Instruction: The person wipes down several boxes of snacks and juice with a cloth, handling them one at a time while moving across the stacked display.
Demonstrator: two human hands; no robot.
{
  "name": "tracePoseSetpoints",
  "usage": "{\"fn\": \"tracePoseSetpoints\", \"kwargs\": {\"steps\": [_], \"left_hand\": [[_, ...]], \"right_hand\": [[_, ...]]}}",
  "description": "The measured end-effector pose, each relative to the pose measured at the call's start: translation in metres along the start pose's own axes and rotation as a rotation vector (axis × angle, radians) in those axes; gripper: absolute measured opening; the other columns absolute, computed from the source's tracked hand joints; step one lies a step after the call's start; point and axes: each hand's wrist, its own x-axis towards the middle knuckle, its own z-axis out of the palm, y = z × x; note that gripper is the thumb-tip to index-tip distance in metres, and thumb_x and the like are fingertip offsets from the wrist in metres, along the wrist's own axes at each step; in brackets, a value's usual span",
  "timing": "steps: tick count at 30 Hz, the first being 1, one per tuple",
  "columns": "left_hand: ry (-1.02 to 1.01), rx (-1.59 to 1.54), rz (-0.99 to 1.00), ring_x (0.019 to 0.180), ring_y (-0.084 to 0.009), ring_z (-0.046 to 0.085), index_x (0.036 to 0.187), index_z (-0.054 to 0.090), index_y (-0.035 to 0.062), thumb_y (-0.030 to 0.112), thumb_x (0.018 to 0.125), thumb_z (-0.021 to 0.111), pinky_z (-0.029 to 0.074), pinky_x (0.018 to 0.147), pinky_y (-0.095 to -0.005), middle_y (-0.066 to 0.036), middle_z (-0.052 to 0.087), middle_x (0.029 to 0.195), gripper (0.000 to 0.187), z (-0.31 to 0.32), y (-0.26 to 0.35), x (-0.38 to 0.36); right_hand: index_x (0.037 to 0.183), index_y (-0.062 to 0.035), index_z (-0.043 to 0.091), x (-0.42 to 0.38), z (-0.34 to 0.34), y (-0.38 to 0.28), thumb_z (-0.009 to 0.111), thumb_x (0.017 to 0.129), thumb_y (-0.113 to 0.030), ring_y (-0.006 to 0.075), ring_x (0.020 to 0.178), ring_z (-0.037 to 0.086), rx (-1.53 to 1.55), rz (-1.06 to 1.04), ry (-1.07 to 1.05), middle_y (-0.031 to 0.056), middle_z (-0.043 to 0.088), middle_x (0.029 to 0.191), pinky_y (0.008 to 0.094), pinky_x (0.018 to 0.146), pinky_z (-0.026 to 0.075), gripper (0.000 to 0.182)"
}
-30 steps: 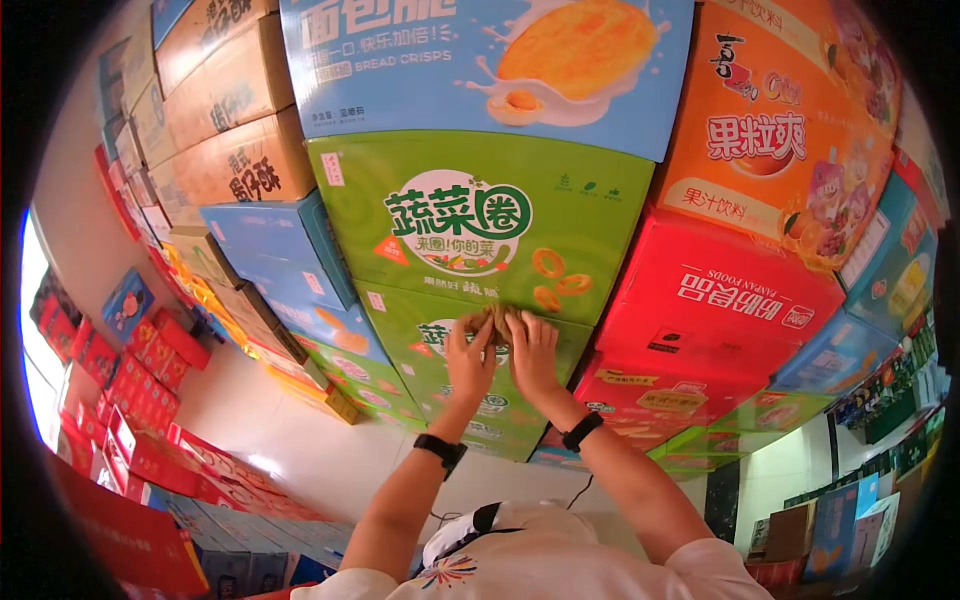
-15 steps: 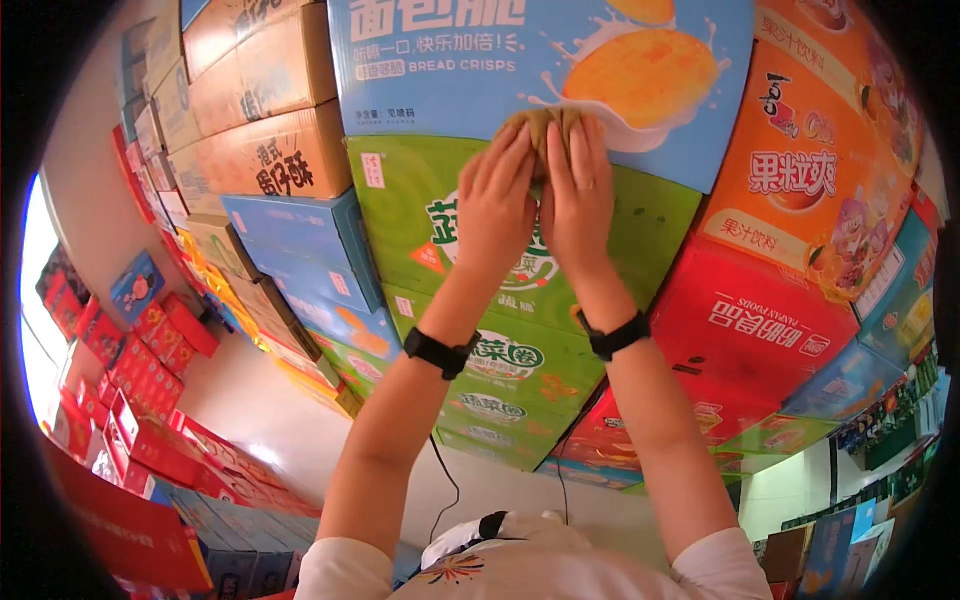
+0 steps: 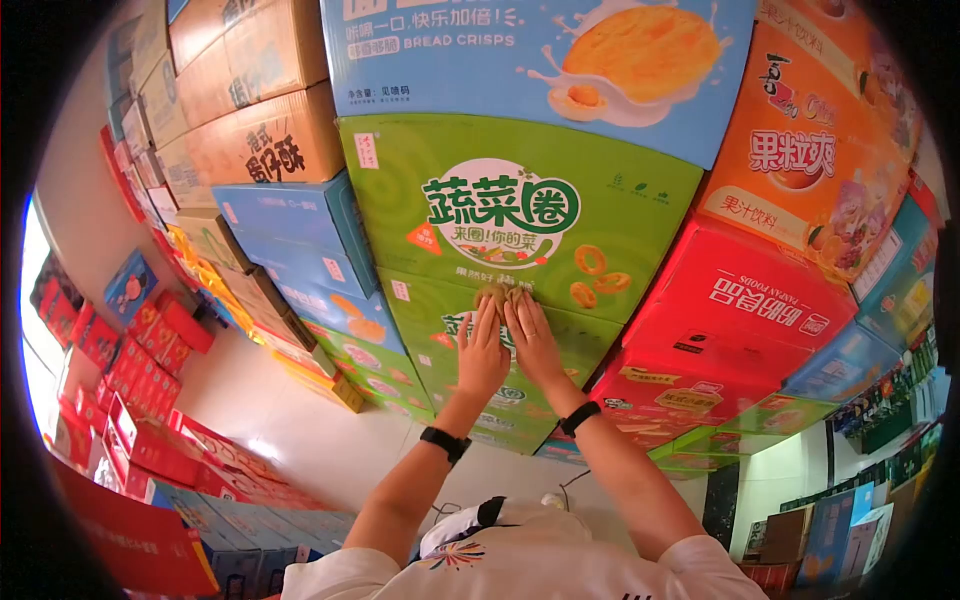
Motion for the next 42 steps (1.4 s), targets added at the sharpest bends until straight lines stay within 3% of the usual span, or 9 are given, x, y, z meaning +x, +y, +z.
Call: {"fn": "tracePoseSetpoints", "kwargs": {"steps": [7, 10, 13, 18, 25, 33, 36, 38, 42], "left_hand": [[0.102, -0.255, -0.017, 0.134, -0.0268, 0.03, 0.131, 0.041, -0.0025, 0.001, 0.067, 0.055, 0.023, 0.107, -0.0442, -0.015, 0.036, 0.141, 0.066, -0.033, 0.003, 0.009], [0.264, -0.267, 0.097, 0.13, -0.0355, 0.031, 0.133, 0.04, -0.0004, -0.001, 0.064, 0.054, 0.023, 0.106, -0.0452, -0.016, 0.035, 0.141, 0.07, -0.078, 0.01, 0.063], [0.479, -0.097, 0.213, 0.13, -0.0346, 0.032, 0.132, 0.041, -0.0014, -0.002, 0.067, 0.052, 0.024, 0.106, -0.0445, -0.016, 0.035, 0.141, 0.065, -0.12, 0.021, 0.133], [0.634, -0.086, 0.242, 0.132, -0.0332, 0.03, 0.132, 0.04, -0.0017, -0.003, 0.075, 0.047, 0.025, 0.106, -0.0435, -0.016, 0.033, 0.142, 0.057, -0.129, 0.048, 0.207], [0.506, -0.092, 0.123, 0.129, -0.035, 0.035, 0.128, 0.046, -0.0021, 0.002, 0.082, 0.05, 0.031, 0.105, -0.042, -0.015, 0.036, 0.141, 0.046, -0.06, 0.027, 0.148], [0.17, -0.209, -0.078, 0.132, -0.0313, 0.032, 0.129, 0.044, -0.0042, -0.01, 0.073, 0.047, 0.03, 0.107, -0.0428, -0.014, 0.035, 0.142, 0.056, 0.011, 0.002, 0.004], [0.082, -0.229, -0.105, 0.133, -0.0335, 0.029, 0.131, 0.041, -0.0037, -0.009, 0.072, 0.047, 0.027, 0.109, -0.0437, -0.016, 0.033, 0.143, 0.059, 0.006, 0.002, -0.005], [0.146, -0.275, -0.088, 0.134, -0.0356, 0.025, 0.133, 0.038, -0.0032, -0.01, 0.071, 0.045, 0.024, 0.11, -0.0452, -0.018, 0.03, 0.144, 0.063, -0.006, 0.002, 0.015], [0.329, -0.315, 0.124, 0.134, -0.0378, 0.024, 0.135, 0.035, -0.0029, -0.01, 0.069, 0.042, 0.021, 0.11, -0.0471, -0.021, 0.03, 0.142, 0.067, -0.083, 0.007, 0.106]], "right_hand": [[0.135, -0.0079, 0.041, 0.014, -0.033, -0.023, 0.056, 0.077, 0.001, 0.0385, 0.117, 0.045, 0.386, 0.066, 0.036, 0.0192, 0.044, 0.129, 0.0469, 0.098, 0.037, 0.06], [0.129, -0.0082, 0.047, 0.076, -0.067, -0.015, 0.057, 0.078, -0.003, 0.0356, 0.113, 0.048, 0.291, -0.146, 0.276, 0.0183, 0.046, 0.126, 0.0455, 0.095, 0.04, 0.053], [0.126, -0.0082, 0.052, 0.159, -0.124, -0.011, 0.055, 0.079, -0.005, 0.0339, 0.115, 0.047, 0.116, -0.313, 0.472, 0.017, 0.045, 0.128, 0.0448, 0.095, 0.039, 0.047], [0.125, -0.0082, 0.053, 0.224, -0.154, 0.009, 0.053, 0.079, -0.005, 0.0358, 0.117, 0.045, -0.112, -0.249, 0.658, 0.0155, 0.046, 0.128, 0.0459, 0.096, 0.038, 0.045], [0.13, -0.0054, 0.047, 0.147, -0.093, 0.016, 0.052, 0.079, -0.003, 0.0398, 0.125, 0.038, 0.141, -0.162, 0.408, 0.0188, 0.041, 0.133, 0.0498, 0.103, 0.031, 0.051], [0.135, -0.0088, 0.043, 0.003, -0.007, -0.005, 0.049, 0.079, 0.004, 0.0328, 0.132, 0.031, 0.289, 0.02, -0.068, 0.0143, 0.036, 0.14, 0.0447, 0.106, 0.031, 0.057], [0.132, -0.0082, 0.046, 0.003, -0.008, -0.006, 0.048, 0.08, 0.004, 0.0287, 0.128, 0.038, 0.29, 0.016, -0.027, 0.0126, 0.042, 0.136, 0.0417, 0.103, 0.036, 0.053], [0.131, -0.008, 0.048, 0.027, -0.024, -0.006, 0.048, 0.081, 0.002, 0.0281, 0.127, 0.04, 0.325, 0.012, 0.001, 0.0123, 0.045, 0.133, 0.0417, 0.102, 0.038, 0.05], [0.122, -0.0076, 0.057, 0.132, -0.106, -0.012, 0.047, 0.084, -0.007, 0.0281, 0.117, 0.05, 0.164, -0.24, 0.258, 0.0113, 0.054, 0.123, 0.0395, 0.099, 0.04, 0.039]]}}
